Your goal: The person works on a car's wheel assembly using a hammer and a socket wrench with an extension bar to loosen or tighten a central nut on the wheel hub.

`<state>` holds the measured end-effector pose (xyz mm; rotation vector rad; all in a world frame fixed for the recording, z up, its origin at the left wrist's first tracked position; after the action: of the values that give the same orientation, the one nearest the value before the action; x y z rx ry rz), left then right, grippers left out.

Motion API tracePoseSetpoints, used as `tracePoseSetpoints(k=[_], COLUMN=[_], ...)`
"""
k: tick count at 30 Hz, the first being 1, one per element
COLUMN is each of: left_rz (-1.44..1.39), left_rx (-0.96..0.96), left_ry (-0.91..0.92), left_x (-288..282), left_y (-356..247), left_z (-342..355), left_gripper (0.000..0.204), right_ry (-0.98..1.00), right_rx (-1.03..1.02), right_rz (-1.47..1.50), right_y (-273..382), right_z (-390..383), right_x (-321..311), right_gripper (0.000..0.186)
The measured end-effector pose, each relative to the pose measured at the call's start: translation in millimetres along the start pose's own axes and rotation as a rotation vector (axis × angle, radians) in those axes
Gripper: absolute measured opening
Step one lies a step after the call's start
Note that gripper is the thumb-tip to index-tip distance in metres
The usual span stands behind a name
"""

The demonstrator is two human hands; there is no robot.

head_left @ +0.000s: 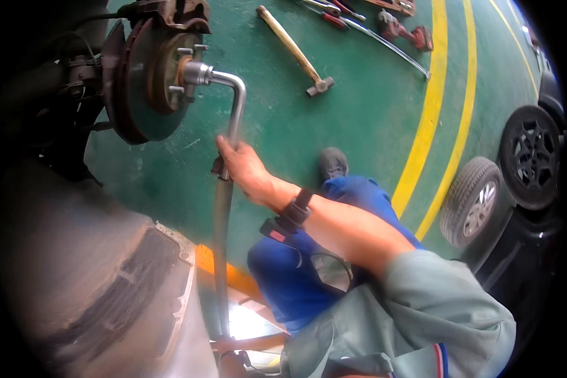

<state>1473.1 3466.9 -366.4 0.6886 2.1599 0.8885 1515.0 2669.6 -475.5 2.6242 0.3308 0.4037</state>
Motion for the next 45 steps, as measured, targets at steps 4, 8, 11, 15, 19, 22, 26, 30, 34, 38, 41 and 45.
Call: tracePoseSetpoints(k=[4,8,11,15,19,22,26,30,34,38,41,45], left_rz=[0.217,0.039,-0.053,-0.333,-0.293,-0.746,-1.042,-1.462,-2.443,-3.337,-2.574,-3.117], left_rx=[-0.089,-0.228,-0.119,-0.077,-0.151,-0.226,-0.197,-0.156,-0.104,-0.718,-0.473,-0.864], left_ry=[-0.203,-0.131,-0.198,-0.495,-0.296,-0.318,-0.565,-0.643,-0.55,-0.019,-0.429,-0.276], left_x=[-22.9,-2.2,23.3,8.4,-34.8,-38.2,-114.9,-84.0,-46.5,-17.3,-17.0,-41.2], left_y=[-15.1,-5.2,-20.5,-21.2,-61.5,-66.2,-113.8,-134.9,-164.1,-181.5,-137.7,-122.8], left_z=[-1.6,22.1,37.0,9.9,-7.9,-38.6,-71.2,-43.3,-1.2,19.5,8.3,-30.0], left_gripper=[0.028,0.031,0.033,0.024,0.03,0.05,0.063,0.049,0.041,0.026,0.026,0.027], right_ry=[0.177,0.355,0.486,0.37,0.393,0.376,0.353,0.404,0.395,0.439,0.45,0.438], right_rx=[0.04,0.194,0.118,-0.098,-0.162,-0.202,-0.245,-0.269,-0.274,-0.237,-0.225,-0.152], right_rz=[0.04,0.018,0.261,0.059,-0.16,-0.234,-0.3,-0.349,-0.392,-0.352,-0.328,-0.314], right_y=[11.2,28.4,71.4,137.2,141.8,142.2,145.5,142.7,141.2,138.8,138.9,141.7], right_z=[0.8,11.5,62.7,97.2,90.5,88.6,92.5,81.8,85.2,87.2,84.9,86.4], right_x=[-2.5,-1.2,2.1,-0.1,15.7,30.0,17.5,29.1,26.3,25.6,26.5,21.1], right_gripper=[0.04,0.037,0.039,0.04,0.037,0.038,0.037,0.039,0.041,0.04,0.04,0.037])
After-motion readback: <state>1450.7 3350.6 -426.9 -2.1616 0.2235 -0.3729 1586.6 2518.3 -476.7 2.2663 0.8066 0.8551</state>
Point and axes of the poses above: each hand's wrist, its own z-axis towards the middle knuckle, its own x-axis out of the palm, y = z × x, the point moved 9 cm from there along z, towards the middle knuckle, and after that the axes turned 10 degrees about -y, right-handed, at the moved point
